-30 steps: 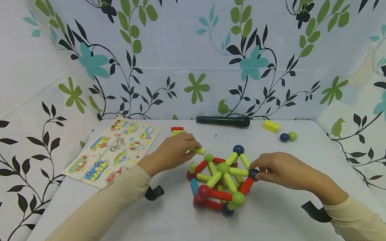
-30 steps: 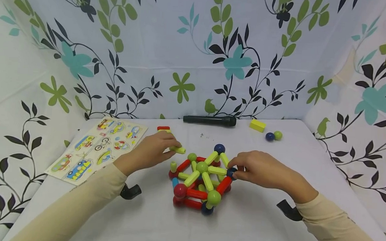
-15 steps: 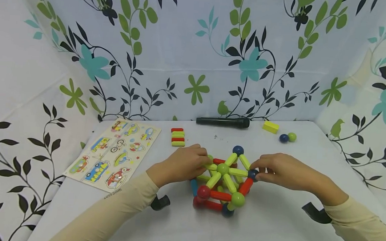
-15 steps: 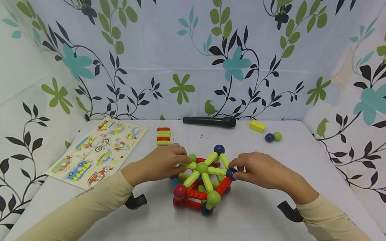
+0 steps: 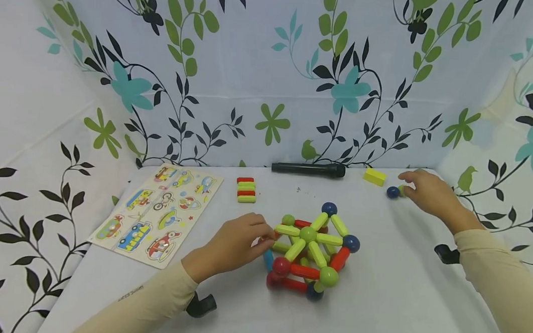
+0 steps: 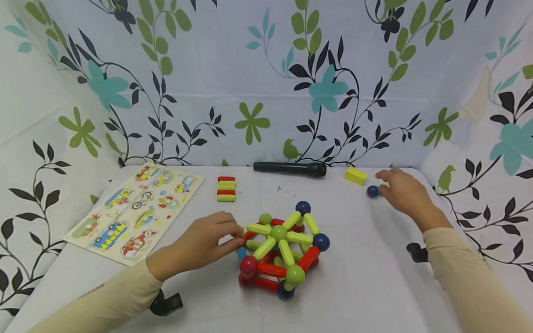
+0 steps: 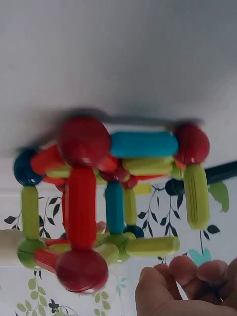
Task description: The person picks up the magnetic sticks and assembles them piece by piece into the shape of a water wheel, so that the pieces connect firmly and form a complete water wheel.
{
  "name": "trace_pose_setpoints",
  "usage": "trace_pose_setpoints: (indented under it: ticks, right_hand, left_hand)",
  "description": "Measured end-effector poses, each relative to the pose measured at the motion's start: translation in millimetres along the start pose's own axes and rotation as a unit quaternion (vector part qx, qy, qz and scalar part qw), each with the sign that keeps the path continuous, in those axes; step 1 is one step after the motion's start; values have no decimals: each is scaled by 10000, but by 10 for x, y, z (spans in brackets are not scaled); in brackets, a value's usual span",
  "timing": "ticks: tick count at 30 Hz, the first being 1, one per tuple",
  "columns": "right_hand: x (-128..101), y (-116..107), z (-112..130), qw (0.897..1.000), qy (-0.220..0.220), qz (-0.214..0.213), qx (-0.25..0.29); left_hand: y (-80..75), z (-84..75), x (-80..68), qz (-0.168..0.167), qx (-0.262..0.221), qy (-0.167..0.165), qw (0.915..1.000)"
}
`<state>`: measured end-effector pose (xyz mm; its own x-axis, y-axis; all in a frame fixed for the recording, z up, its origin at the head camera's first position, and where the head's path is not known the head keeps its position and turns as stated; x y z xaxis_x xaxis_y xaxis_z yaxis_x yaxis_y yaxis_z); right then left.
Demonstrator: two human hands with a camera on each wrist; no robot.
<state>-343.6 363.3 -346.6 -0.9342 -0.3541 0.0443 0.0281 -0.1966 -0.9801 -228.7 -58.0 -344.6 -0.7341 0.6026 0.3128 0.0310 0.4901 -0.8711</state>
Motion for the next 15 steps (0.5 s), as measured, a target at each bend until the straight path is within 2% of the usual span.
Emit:
trace_pose_setpoints:
  ticks: [4,6,8,11,15]
  right_hand:
    - [127,199,-353,9985,254,461,-124]
    - [177,283,-443,9972,332,664,-3]
    - [221,348,-503,9960,386,797,80]
    - [266,424,-553,9946,425,941,119]
    - [279,510,-601,9938,438,1025,-2]
  left_hand:
    - [184,71,-231,712,-265,-387,9964]
    - [296,101,-324,1095,-338,-566,9918]
    - [382,121,-393,1334,-449,-733,9873]
    - [418,116,-437,1361,-714,-912,9839]
    - [320,63,-449,908,-1172,-952,9844]
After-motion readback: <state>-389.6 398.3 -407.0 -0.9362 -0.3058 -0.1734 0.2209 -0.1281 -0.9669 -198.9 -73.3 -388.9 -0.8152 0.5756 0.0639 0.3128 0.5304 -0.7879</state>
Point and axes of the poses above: each hand's wrist, its own x-axis towards the middle knuckle, its own y-axis out of the palm, z = x × y, the point moved 6 cm from there along x, towards the middle knuckle, and after that the axes turned 10 degrees about -y, right-handed, at the moved point
